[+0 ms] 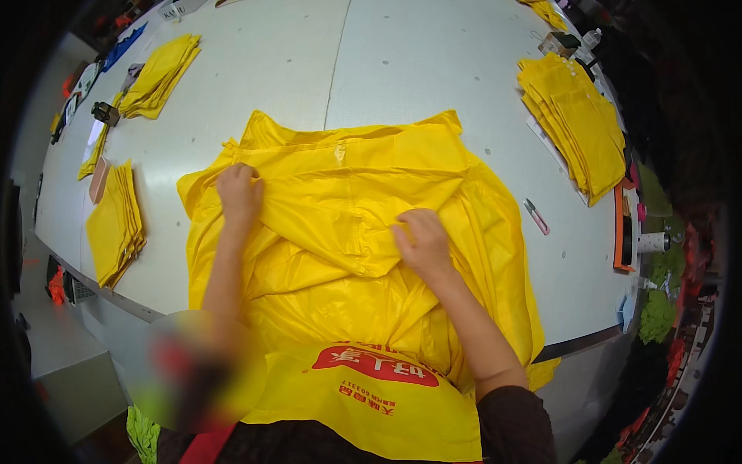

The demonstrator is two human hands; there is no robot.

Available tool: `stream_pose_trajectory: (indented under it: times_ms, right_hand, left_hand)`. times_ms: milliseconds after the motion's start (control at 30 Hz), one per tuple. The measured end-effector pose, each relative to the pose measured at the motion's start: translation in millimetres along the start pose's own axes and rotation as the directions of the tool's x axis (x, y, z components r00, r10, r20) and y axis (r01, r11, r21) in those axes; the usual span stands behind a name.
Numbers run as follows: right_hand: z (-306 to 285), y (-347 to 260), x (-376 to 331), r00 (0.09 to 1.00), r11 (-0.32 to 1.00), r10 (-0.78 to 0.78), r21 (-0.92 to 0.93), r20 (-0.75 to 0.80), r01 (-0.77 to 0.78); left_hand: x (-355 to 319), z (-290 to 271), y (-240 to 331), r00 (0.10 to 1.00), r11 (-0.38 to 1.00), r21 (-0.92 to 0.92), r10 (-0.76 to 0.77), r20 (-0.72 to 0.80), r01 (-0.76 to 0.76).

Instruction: The person folds a large yellow fabric on a table, trims excess material with scissors, and stacks the folded pieces. The person also retrieves a white plastic basket from under the table and places it nearby.

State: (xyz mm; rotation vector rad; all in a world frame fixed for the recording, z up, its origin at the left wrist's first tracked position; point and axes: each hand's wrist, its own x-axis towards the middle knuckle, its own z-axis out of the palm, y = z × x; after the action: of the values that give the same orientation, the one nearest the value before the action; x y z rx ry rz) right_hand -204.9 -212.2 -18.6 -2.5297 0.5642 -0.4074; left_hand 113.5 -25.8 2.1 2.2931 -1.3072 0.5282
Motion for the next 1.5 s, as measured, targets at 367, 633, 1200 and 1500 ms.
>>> stream_pose_trajectory:
  times_ms: [367, 633, 1200, 1500]
  right_hand:
    - [3, 7, 55, 0.81, 0.714, 0.455, 0.695, -0.369, -0.084]
    - [23, -55, 78, 0.982, 0.998, -0.059, -0.023, 0.178, 0.064]
    - [59, -37, 76, 0.978, 0.93, -0.197, -0.304, 0.063, 0.207]
    - [25, -65, 63, 0.97, 0.983, -0.17, -0.105, -0.175, 0.153]
  left_hand:
    - [-16, 62, 149, 0.9, 0.908, -0.347, 0.339, 0.275, -0.236]
    - [-43, 40, 137, 0.904, 0.881, -0.454, 0.295, 0.309, -0.132]
    - [-28, -9, 80, 0.996, 0.927, -0.367, -0.066, 0.057, 0.082]
    - [-42, 34, 109, 0.937, 0.979, -0.203, 0.042, 0.348, 0.032]
